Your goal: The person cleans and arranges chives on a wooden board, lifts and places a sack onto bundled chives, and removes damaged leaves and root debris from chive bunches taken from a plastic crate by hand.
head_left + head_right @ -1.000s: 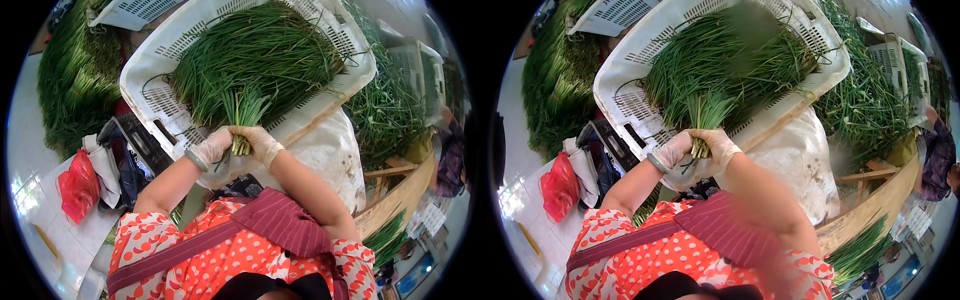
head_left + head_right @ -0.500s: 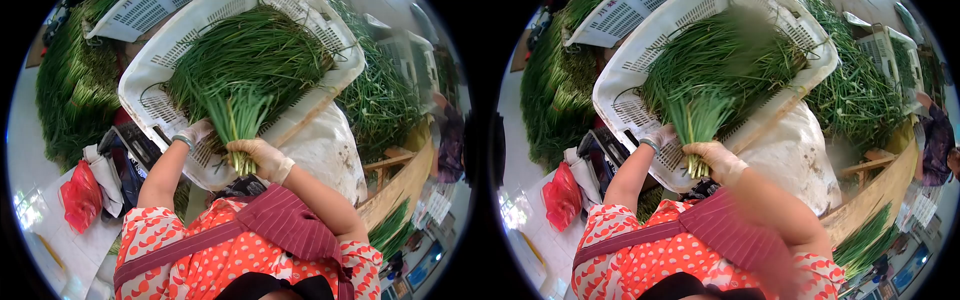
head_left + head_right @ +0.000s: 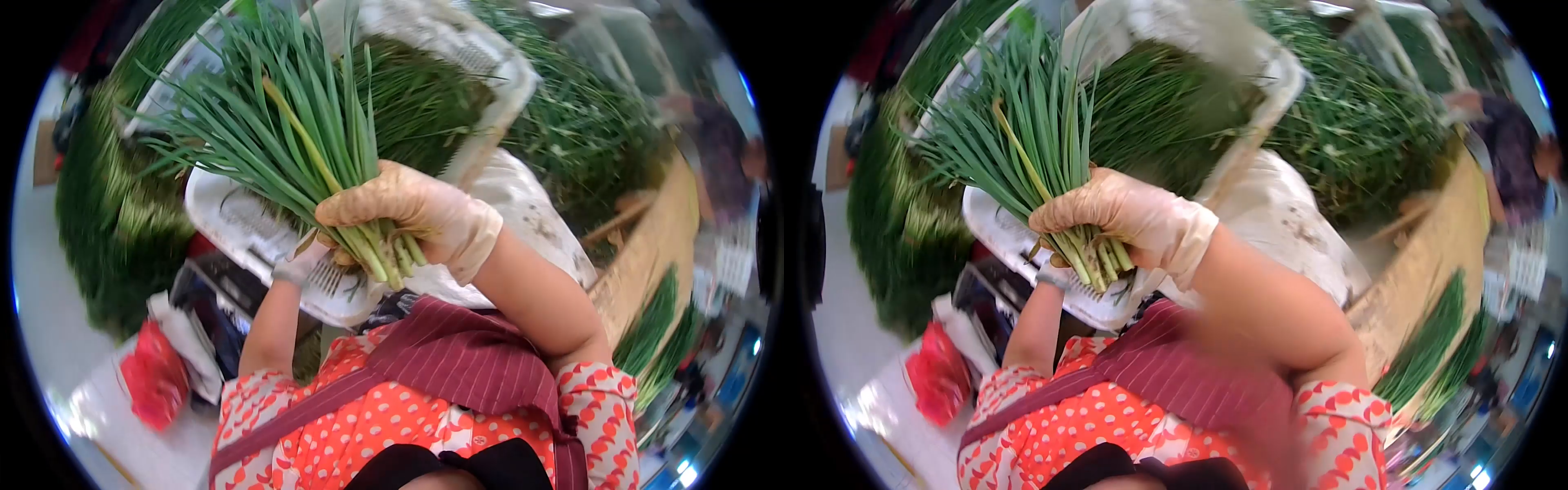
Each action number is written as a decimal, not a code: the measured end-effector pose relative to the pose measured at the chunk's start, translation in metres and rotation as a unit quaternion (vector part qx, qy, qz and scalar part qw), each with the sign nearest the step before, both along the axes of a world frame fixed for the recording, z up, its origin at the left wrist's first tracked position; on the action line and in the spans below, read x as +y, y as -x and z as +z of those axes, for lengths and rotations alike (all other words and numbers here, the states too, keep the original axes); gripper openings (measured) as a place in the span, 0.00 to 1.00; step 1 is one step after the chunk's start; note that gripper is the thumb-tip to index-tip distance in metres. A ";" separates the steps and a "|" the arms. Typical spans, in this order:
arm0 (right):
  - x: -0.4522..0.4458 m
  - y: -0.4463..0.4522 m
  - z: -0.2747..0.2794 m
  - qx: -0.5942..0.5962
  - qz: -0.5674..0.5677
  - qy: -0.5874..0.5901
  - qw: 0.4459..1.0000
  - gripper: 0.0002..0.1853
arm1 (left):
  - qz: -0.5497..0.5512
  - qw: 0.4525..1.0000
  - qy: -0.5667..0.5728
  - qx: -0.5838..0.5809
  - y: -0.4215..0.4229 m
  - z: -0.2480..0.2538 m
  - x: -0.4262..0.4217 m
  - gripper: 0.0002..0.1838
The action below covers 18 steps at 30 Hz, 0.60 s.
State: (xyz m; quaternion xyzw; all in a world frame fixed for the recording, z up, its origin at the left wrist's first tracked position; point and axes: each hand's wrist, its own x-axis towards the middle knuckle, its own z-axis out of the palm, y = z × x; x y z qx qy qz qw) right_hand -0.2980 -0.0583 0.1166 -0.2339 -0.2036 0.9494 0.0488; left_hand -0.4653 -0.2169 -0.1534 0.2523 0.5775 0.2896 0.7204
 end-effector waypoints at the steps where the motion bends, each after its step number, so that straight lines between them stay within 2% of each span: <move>1: 0.012 -0.021 0.004 0.008 -0.023 -0.032 0.999 0.16 | -0.009 1.000 -0.015 0.009 -0.009 0.009 0.016 0.27; 4: 0.045 -0.103 0.026 0.015 -0.112 -0.112 0.987 0.18 | 0.019 0.996 -0.089 -0.021 -0.051 0.048 0.079 0.28; 5: 0.045 -0.128 0.028 -0.029 -0.180 -0.166 0.969 0.21 | 0.016 0.992 -0.115 -0.048 -0.070 0.074 0.102 0.29; 6: 0.048 -0.154 0.033 -0.033 -0.202 -0.177 0.963 0.21 | 0.012 0.987 -0.141 -0.077 -0.090 0.100 0.126 0.30; 8: 0.052 -0.207 0.035 -0.067 -0.327 -0.202 0.921 0.16 | -0.049 0.976 -0.188 -0.096 -0.132 0.137 0.171 0.30; 10: 0.040 -0.256 0.042 -0.068 -0.397 -0.200 0.893 0.17 | -0.089 0.942 -0.248 -0.206 -0.184 0.187 0.200 0.40; 11: 0.031 -0.284 0.041 -0.059 -0.427 -0.172 0.886 0.17 | -0.115 0.938 -0.251 -0.209 -0.215 0.198 0.211 0.40; 12: 0.021 -0.310 0.039 -0.027 -0.433 -0.112 0.894 0.17 | -0.163 0.909 -0.259 -0.283 -0.245 0.207 0.219 0.43; 13: 0.009 -0.330 0.036 -0.036 -0.469 -0.141 0.871 0.17 | -0.209 0.873 -0.262 -0.355 -0.277 0.216 0.225 0.46; 15: -0.015 -0.366 0.021 -0.062 -0.522 -0.142 0.838 0.16 | -0.258 0.831 -0.180 -0.459 -0.343 0.209 0.232 0.45; 16: 0.004 -0.359 -0.025 -0.074 -0.531 -0.096 0.839 0.16 | -0.250 0.825 -0.104 -0.496 -0.346 0.169 0.262 0.44; 17: -0.008 -0.371 -0.038 -0.095 -0.538 -0.099 0.832 0.16 | -0.267 0.819 -0.099 -0.499 -0.371 0.165 0.264 0.44; 18: -0.021 -0.382 -0.050 -0.119 -0.530 -0.073 0.836 0.15 | -0.242 0.837 -0.071 -0.486 -0.393 0.166 0.265 0.39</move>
